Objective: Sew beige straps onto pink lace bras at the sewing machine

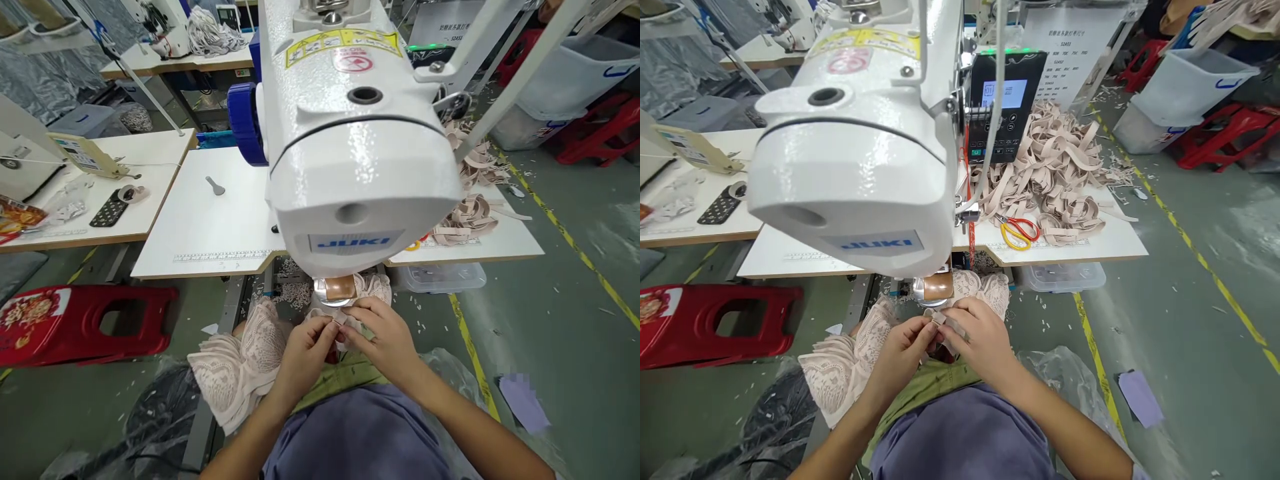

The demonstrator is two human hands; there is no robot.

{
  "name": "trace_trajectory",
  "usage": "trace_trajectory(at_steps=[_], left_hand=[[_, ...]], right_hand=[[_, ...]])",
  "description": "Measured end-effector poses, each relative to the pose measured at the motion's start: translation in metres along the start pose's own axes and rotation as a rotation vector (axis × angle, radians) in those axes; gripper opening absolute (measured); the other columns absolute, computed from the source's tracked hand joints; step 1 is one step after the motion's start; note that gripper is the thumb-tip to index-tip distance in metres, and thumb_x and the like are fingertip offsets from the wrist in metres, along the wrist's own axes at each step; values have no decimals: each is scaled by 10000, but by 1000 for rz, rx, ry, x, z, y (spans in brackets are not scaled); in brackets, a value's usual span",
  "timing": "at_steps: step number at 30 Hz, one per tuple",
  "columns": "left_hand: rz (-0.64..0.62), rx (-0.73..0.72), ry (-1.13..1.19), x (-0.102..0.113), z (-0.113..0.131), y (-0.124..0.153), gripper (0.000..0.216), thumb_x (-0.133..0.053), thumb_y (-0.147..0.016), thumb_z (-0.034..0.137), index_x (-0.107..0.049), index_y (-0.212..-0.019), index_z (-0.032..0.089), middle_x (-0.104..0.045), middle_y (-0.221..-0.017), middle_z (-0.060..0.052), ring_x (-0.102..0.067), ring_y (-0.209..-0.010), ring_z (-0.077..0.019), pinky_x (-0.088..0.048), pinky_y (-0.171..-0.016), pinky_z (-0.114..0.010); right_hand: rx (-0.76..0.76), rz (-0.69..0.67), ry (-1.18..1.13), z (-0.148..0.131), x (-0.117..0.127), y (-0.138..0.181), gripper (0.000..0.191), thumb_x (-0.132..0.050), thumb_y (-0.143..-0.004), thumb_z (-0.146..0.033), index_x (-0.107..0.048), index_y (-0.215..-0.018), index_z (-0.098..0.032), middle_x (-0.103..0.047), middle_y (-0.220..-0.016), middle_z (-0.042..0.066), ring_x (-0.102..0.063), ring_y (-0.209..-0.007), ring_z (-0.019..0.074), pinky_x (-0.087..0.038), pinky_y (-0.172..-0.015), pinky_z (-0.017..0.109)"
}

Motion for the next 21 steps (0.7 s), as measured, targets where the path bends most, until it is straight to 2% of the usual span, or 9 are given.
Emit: trace_trajectory(at_steps=[3, 8, 12, 16, 19, 21], left_hand=[[25, -16, -56, -1, -2, 0, 360, -489, -883, 472, -588, -686, 187, -531, -573, 19, -495, -516, -125, -375, -508, -229], [53, -59, -113, -3, -5, -1, 330, -467, -886, 433, -566, -677, 198, -523, -538, 21, -494, -505, -134, -371, -511, -236], [53, -27, -105, -4, -2, -1, 334, -470, -867, 455, -557, -663, 205, -519, -528, 20, -493, -502, -136, -371, -501, -238], [72, -4, -35, -4, 4, -2, 395, -511, -822, 549, -549, -627, 207, -515, -499, 25, -487, -477, -132, -374, -482, -237], [91, 68, 36, -3, -1, -5, 482, -591, -745, 653, -504, -573, 211, -470, -463, 47, -427, -430, -110, -332, -443, -226], [95, 105, 60, -1, -11, -9, 524, -623, -710, 692, -510, -566, 201, -461, -472, 52, -379, -430, -93, -299, -440, -218]], right_hand=[[20, 20, 3, 0, -2, 1, 219, -508, -984, -310, -693, -932, -205, -673, -851, 65, -646, -797, 180, -519, -673, 288], [-40, -38, 7, 6, -3, 0, 232, -509, -981, -347, -692, -1021, -210, -692, -979, 86, -659, -878, 195, -537, -713, 303], [7, -17, 7, 4, -2, -1, 201, -521, -972, -286, -706, -990, -211, -697, -922, 77, -656, -843, 192, -531, -692, 302], [67, 30, -47, -4, -8, 4, 221, -504, -964, -228, -714, -894, -226, -690, -818, 56, -653, -761, 172, -533, -655, 283], [88, -70, -66, 8, -12, 3, 231, -502, -964, -245, -726, -911, -264, -703, -863, 43, -663, -798, 168, -541, -700, 282], [-18, -162, 49, 34, -4, -10, 231, -498, -967, -252, -726, -950, -282, -705, -945, 45, -662, -879, 178, -540, -763, 292]])
Point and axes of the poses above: each hand's wrist, its own y-axis away from the middle knuckle, its own x-axis out of the back of the hand, z = x × y, the point moved 1 cm from there along -y, towards the middle knuckle
